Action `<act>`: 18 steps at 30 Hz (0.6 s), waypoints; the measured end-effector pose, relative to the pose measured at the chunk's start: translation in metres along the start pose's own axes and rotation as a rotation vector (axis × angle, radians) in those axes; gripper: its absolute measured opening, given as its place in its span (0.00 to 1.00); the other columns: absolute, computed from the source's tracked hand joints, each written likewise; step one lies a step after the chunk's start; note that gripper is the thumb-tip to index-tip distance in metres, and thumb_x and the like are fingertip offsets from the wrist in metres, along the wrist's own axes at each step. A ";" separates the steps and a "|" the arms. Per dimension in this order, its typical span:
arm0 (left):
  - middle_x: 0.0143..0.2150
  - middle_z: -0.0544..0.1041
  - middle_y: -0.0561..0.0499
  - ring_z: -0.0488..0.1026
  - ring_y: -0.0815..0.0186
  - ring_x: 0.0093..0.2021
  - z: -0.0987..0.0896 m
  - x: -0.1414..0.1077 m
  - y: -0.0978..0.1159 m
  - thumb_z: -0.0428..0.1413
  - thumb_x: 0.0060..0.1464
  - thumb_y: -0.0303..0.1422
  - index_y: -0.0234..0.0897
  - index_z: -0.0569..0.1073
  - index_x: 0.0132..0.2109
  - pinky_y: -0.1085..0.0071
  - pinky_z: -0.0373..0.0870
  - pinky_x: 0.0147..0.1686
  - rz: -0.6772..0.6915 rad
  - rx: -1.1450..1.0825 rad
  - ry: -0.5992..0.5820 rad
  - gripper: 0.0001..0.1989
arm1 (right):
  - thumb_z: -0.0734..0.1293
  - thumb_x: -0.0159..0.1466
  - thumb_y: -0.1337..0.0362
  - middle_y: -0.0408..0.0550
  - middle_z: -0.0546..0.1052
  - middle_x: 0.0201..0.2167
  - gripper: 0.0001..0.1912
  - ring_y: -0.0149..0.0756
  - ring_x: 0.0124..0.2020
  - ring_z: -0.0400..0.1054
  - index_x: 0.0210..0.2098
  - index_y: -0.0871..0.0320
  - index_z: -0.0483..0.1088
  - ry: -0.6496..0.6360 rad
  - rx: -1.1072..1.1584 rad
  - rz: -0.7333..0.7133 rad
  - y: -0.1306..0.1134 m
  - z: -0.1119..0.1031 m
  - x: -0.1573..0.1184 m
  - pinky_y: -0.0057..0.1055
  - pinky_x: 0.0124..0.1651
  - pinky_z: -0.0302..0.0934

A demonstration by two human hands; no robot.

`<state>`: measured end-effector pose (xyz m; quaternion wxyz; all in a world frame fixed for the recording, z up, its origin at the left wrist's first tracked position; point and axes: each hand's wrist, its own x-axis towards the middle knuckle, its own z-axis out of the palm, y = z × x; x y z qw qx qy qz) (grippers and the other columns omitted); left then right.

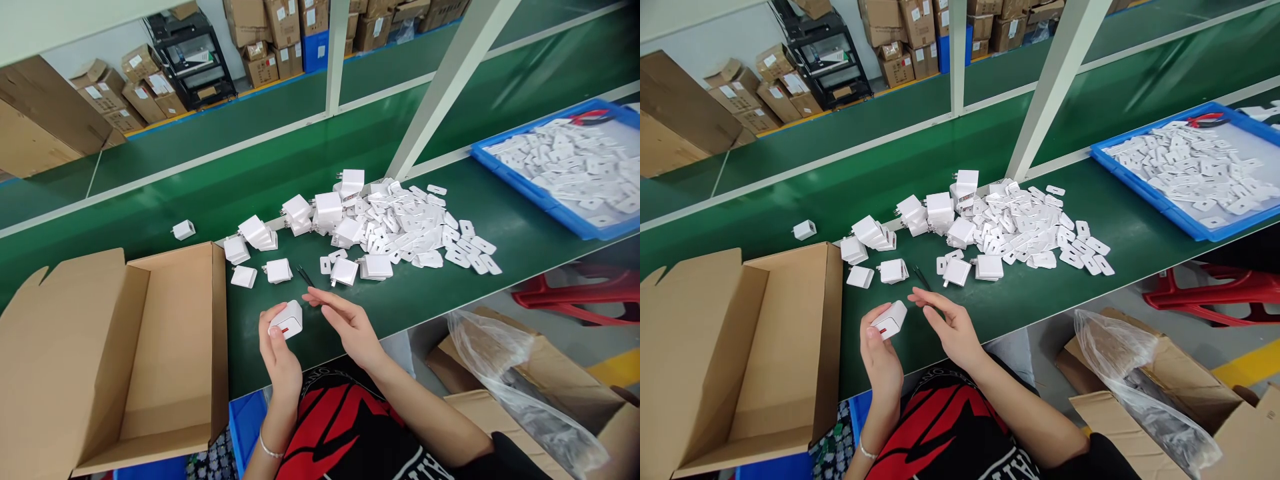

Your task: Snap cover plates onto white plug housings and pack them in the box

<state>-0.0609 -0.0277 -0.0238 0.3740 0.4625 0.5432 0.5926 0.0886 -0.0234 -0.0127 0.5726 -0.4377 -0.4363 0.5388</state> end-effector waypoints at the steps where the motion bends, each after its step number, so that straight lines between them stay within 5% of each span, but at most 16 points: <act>1: 0.50 0.77 0.46 0.73 0.59 0.47 0.000 0.000 0.000 0.46 0.73 0.49 0.41 0.78 0.52 0.68 0.68 0.43 0.005 0.003 -0.003 0.22 | 0.65 0.74 0.52 0.47 0.84 0.52 0.17 0.43 0.55 0.77 0.56 0.46 0.81 0.001 -0.006 0.002 0.000 0.000 0.000 0.44 0.63 0.67; 5: 0.49 0.77 0.46 0.73 0.59 0.47 -0.001 -0.001 -0.001 0.46 0.72 0.49 0.41 0.78 0.52 0.67 0.68 0.43 0.015 0.021 -0.007 0.22 | 0.65 0.74 0.53 0.48 0.85 0.39 0.17 0.42 0.45 0.78 0.39 0.51 0.85 0.006 -0.061 -0.013 0.004 0.001 0.002 0.41 0.55 0.69; 11: 0.50 0.77 0.45 0.73 0.58 0.49 0.000 -0.001 -0.003 0.47 0.73 0.48 0.40 0.78 0.52 0.66 0.69 0.45 0.009 -0.010 -0.009 0.21 | 0.74 0.67 0.56 0.47 0.78 0.41 0.06 0.41 0.46 0.72 0.38 0.51 0.78 0.119 0.011 -0.114 0.006 0.000 0.006 0.37 0.50 0.66; 18: 0.50 0.77 0.44 0.73 0.57 0.49 0.001 -0.002 -0.003 0.46 0.72 0.49 0.40 0.78 0.52 0.66 0.69 0.44 0.016 0.020 -0.028 0.22 | 0.65 0.74 0.51 0.48 0.75 0.32 0.30 0.38 0.35 0.68 0.17 0.55 0.64 0.094 -0.136 -0.087 0.004 -0.003 0.004 0.37 0.42 0.60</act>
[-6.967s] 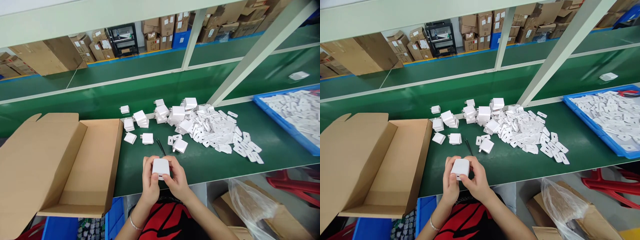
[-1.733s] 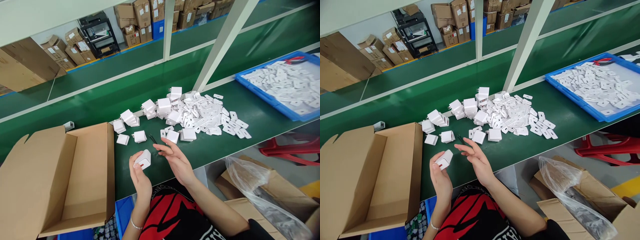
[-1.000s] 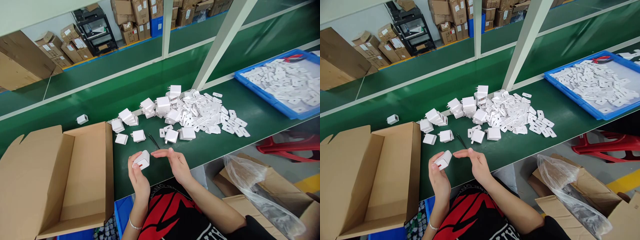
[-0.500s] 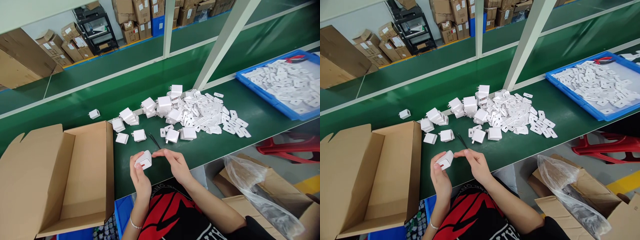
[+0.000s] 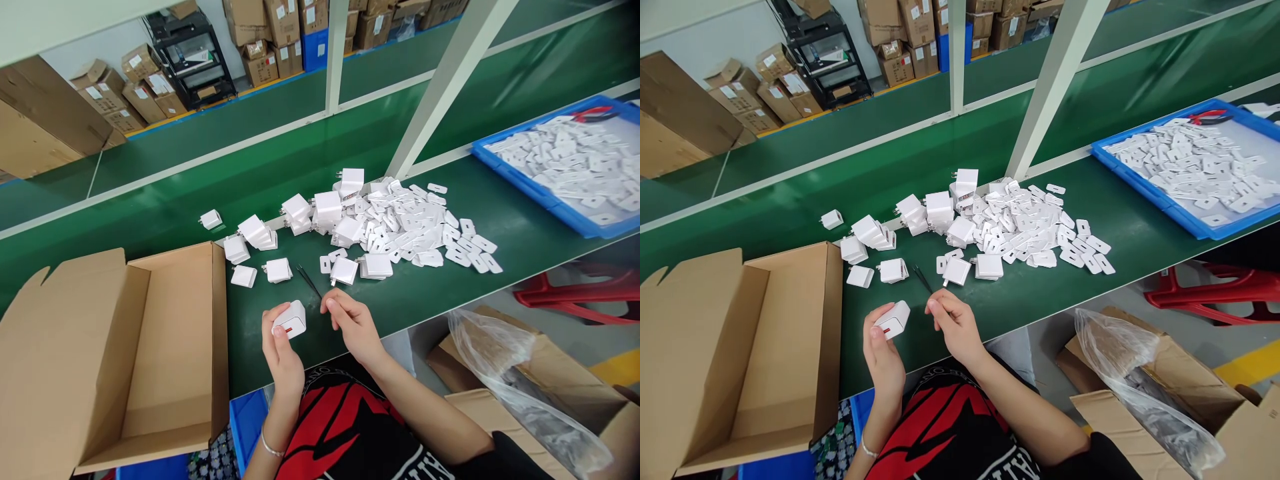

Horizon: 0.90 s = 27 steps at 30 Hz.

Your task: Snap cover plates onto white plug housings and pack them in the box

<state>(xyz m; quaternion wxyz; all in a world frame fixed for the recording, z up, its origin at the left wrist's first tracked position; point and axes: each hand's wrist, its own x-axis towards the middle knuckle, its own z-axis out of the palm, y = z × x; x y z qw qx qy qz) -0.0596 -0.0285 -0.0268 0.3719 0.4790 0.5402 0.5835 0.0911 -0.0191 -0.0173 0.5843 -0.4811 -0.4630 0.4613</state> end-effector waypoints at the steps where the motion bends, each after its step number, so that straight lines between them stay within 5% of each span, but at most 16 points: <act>1: 0.50 0.77 0.44 0.73 0.56 0.50 0.000 0.000 0.000 0.46 0.72 0.49 0.40 0.78 0.52 0.66 0.69 0.44 0.003 0.004 -0.004 0.22 | 0.64 0.75 0.51 0.48 0.75 0.32 0.32 0.37 0.34 0.67 0.15 0.56 0.61 -0.001 -0.013 -0.004 0.001 0.000 0.000 0.37 0.40 0.59; 5: 0.50 0.76 0.44 0.74 0.58 0.48 0.001 0.000 0.002 0.46 0.73 0.48 0.39 0.78 0.52 0.67 0.70 0.42 0.013 0.008 -0.009 0.22 | 0.65 0.74 0.53 0.47 0.73 0.33 0.27 0.38 0.37 0.67 0.20 0.55 0.64 0.028 -0.018 -0.042 0.006 0.002 -0.001 0.37 0.43 0.60; 8: 0.50 0.76 0.44 0.74 0.58 0.47 0.001 0.001 0.003 0.46 0.73 0.48 0.39 0.78 0.52 0.68 0.71 0.41 0.017 0.022 -0.008 0.22 | 0.70 0.71 0.54 0.47 0.73 0.42 0.09 0.39 0.42 0.68 0.43 0.52 0.72 0.063 0.003 -0.049 0.008 0.002 -0.001 0.38 0.50 0.63; 12: 0.48 0.75 0.44 0.73 0.59 0.45 0.003 0.000 0.005 0.45 0.74 0.46 0.40 0.78 0.52 0.68 0.71 0.40 0.097 0.098 -0.042 0.21 | 0.66 0.72 0.48 0.49 0.73 0.46 0.26 0.39 0.41 0.69 0.64 0.49 0.62 -0.157 0.022 0.005 0.005 0.003 -0.004 0.38 0.48 0.65; 16: 0.43 0.71 0.47 0.70 0.62 0.39 0.005 -0.005 0.004 0.48 0.73 0.46 0.42 0.77 0.55 0.68 0.70 0.37 0.177 0.117 -0.128 0.19 | 0.60 0.75 0.44 0.45 0.72 0.37 0.22 0.37 0.35 0.65 0.56 0.52 0.69 -0.358 0.006 0.032 0.001 0.009 -0.007 0.34 0.39 0.61; 20: 0.45 0.68 0.46 0.69 0.60 0.39 0.003 -0.007 0.002 0.39 0.73 0.52 0.45 0.75 0.60 0.66 0.71 0.36 0.178 0.074 -0.255 0.27 | 0.64 0.72 0.44 0.42 0.68 0.32 0.19 0.35 0.31 0.59 0.42 0.54 0.69 -0.274 0.033 0.009 0.002 0.014 -0.008 0.32 0.34 0.56; 27: 0.45 0.69 0.46 0.69 0.58 0.42 0.000 -0.003 -0.002 0.41 0.74 0.48 0.46 0.75 0.62 0.65 0.69 0.39 0.215 0.117 -0.320 0.24 | 0.63 0.72 0.44 0.44 0.70 0.34 0.19 0.36 0.32 0.61 0.47 0.53 0.70 -0.239 0.044 0.019 0.005 0.012 -0.009 0.33 0.35 0.57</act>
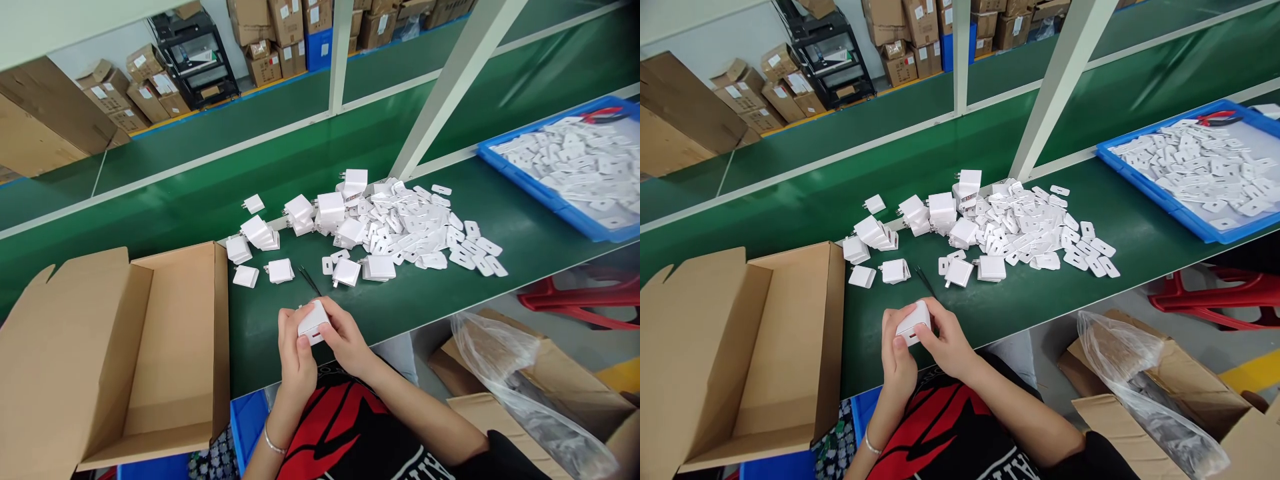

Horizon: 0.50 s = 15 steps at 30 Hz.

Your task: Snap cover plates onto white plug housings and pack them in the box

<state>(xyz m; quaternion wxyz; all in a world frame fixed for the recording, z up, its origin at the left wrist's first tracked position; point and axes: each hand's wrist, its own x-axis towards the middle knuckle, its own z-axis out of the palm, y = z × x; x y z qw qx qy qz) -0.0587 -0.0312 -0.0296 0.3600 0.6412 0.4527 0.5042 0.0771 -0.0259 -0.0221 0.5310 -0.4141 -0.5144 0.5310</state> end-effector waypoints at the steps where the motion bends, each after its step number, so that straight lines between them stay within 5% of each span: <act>1: 0.45 0.69 0.46 0.69 0.58 0.42 0.001 0.000 0.000 0.41 0.74 0.48 0.46 0.76 0.61 0.65 0.69 0.38 0.003 0.001 0.016 0.24 | 0.63 0.73 0.44 0.44 0.71 0.35 0.20 0.36 0.33 0.62 0.49 0.53 0.70 -0.005 0.003 0.006 -0.001 0.000 0.000 0.33 0.35 0.58; 15: 0.44 0.72 0.46 0.72 0.59 0.41 0.007 0.002 0.005 0.43 0.74 0.46 0.43 0.78 0.56 0.65 0.71 0.40 -0.075 0.038 0.034 0.22 | 0.63 0.72 0.43 0.43 0.70 0.33 0.19 0.36 0.31 0.63 0.46 0.52 0.68 0.124 0.037 0.016 0.009 0.010 -0.004 0.32 0.33 0.59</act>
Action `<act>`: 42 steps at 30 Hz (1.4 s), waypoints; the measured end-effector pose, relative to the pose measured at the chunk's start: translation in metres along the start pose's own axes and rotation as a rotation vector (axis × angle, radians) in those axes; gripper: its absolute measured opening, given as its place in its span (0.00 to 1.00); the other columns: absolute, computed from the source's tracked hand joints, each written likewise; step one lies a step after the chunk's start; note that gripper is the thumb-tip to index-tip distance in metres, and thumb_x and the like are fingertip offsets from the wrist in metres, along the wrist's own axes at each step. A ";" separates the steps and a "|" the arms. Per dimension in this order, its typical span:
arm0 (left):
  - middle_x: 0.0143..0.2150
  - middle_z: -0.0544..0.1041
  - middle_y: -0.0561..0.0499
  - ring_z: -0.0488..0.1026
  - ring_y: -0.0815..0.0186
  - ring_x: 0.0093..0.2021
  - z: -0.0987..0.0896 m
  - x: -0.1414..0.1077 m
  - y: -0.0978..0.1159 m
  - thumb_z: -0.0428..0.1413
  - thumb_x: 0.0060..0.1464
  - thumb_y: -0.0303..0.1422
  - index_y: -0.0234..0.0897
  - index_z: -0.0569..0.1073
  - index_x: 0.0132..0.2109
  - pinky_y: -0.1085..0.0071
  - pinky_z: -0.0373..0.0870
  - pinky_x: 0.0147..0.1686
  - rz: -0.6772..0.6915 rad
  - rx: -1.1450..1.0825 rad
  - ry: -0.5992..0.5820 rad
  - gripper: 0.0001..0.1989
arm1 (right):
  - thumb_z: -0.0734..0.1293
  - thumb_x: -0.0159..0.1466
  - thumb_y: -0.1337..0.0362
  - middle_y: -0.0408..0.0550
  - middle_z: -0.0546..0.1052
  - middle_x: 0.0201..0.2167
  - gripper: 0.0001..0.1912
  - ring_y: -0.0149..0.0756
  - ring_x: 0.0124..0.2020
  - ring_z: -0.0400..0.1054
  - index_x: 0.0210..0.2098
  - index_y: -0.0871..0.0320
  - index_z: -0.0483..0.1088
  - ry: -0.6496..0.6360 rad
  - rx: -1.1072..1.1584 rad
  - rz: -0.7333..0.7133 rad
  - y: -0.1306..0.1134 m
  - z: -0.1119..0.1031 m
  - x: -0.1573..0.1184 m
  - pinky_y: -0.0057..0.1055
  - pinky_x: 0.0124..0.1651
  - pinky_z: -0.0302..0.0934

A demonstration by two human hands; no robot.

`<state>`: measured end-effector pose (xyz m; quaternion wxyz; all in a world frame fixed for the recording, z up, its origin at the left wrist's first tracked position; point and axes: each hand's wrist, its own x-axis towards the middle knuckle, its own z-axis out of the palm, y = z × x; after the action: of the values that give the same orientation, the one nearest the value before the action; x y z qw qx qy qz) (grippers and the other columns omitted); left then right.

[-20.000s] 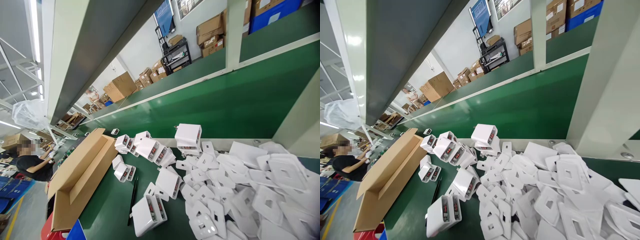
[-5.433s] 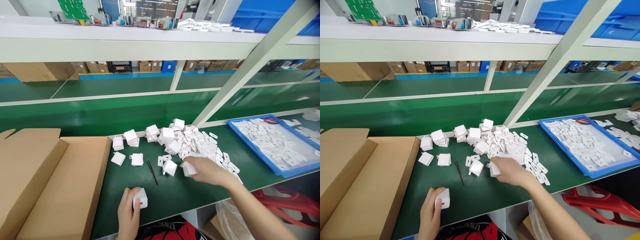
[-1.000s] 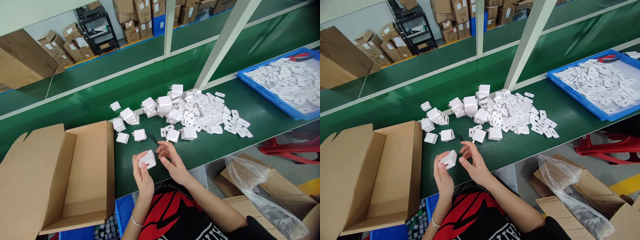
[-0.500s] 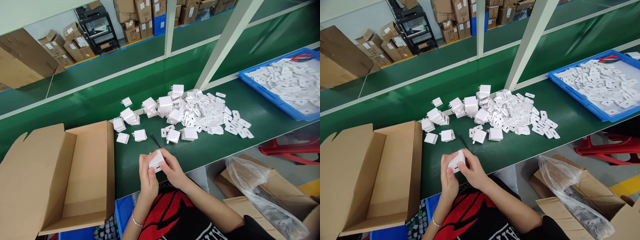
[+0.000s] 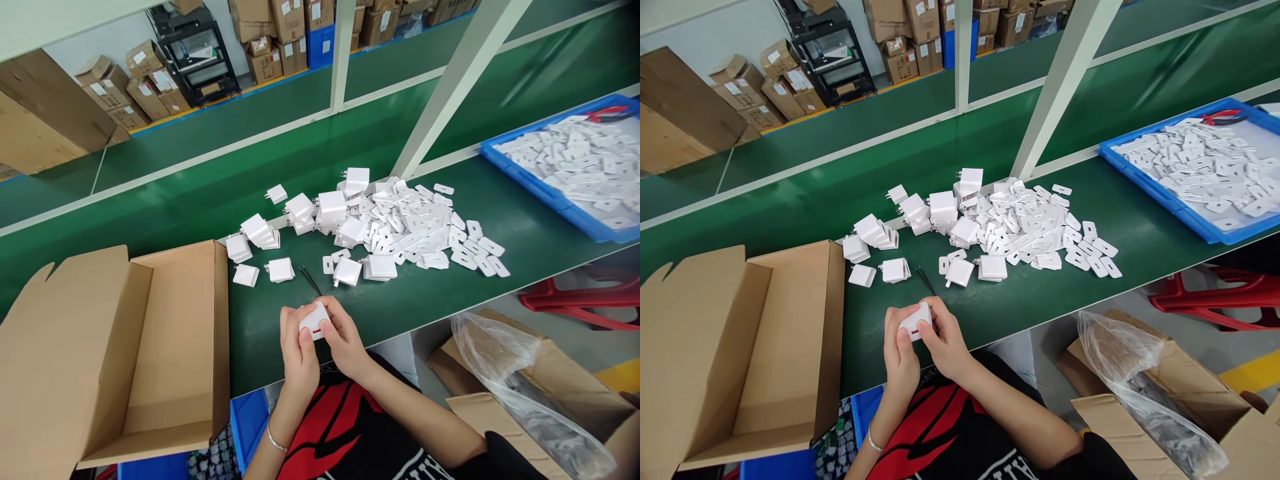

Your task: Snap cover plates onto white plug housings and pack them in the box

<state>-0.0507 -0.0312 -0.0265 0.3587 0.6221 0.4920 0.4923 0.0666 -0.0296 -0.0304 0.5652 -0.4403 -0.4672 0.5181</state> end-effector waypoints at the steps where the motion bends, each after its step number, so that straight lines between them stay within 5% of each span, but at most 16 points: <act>1: 0.44 0.72 0.46 0.72 0.60 0.41 0.000 0.000 -0.001 0.43 0.74 0.46 0.43 0.78 0.55 0.65 0.70 0.40 0.002 -0.003 0.001 0.21 | 0.63 0.72 0.43 0.43 0.70 0.33 0.19 0.36 0.31 0.62 0.46 0.52 0.69 0.011 0.003 -0.008 0.001 0.001 0.000 0.32 0.33 0.59; 13: 0.50 0.78 0.43 0.73 0.56 0.49 0.000 0.007 -0.013 0.34 0.74 0.51 0.44 0.78 0.57 0.61 0.71 0.47 -0.003 -0.033 -0.041 0.31 | 0.63 0.72 0.43 0.41 0.68 0.30 0.19 0.34 0.29 0.60 0.43 0.53 0.68 0.011 0.020 0.051 0.015 -0.002 0.005 0.31 0.32 0.57; 27: 0.47 0.71 0.47 0.71 0.61 0.45 -0.001 0.002 -0.014 0.41 0.76 0.42 0.46 0.74 0.59 0.65 0.69 0.46 0.008 0.038 -0.052 0.19 | 0.62 0.75 0.46 0.44 0.73 0.37 0.18 0.36 0.35 0.65 0.50 0.53 0.67 -0.146 0.009 0.016 0.012 -0.015 0.009 0.33 0.39 0.61; 42: 0.45 0.76 0.46 0.73 0.59 0.46 0.004 0.005 -0.030 0.43 0.75 0.44 0.42 0.78 0.53 0.63 0.71 0.47 0.016 0.017 -0.039 0.21 | 0.65 0.72 0.46 0.40 0.67 0.31 0.17 0.33 0.29 0.59 0.45 0.54 0.69 -0.017 0.026 0.039 0.039 -0.006 0.005 0.31 0.32 0.54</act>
<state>-0.0548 -0.0187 -0.0540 0.3592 0.6383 0.4841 0.4787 0.0663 -0.0219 -0.0691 0.5566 -0.4377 -0.4565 0.5387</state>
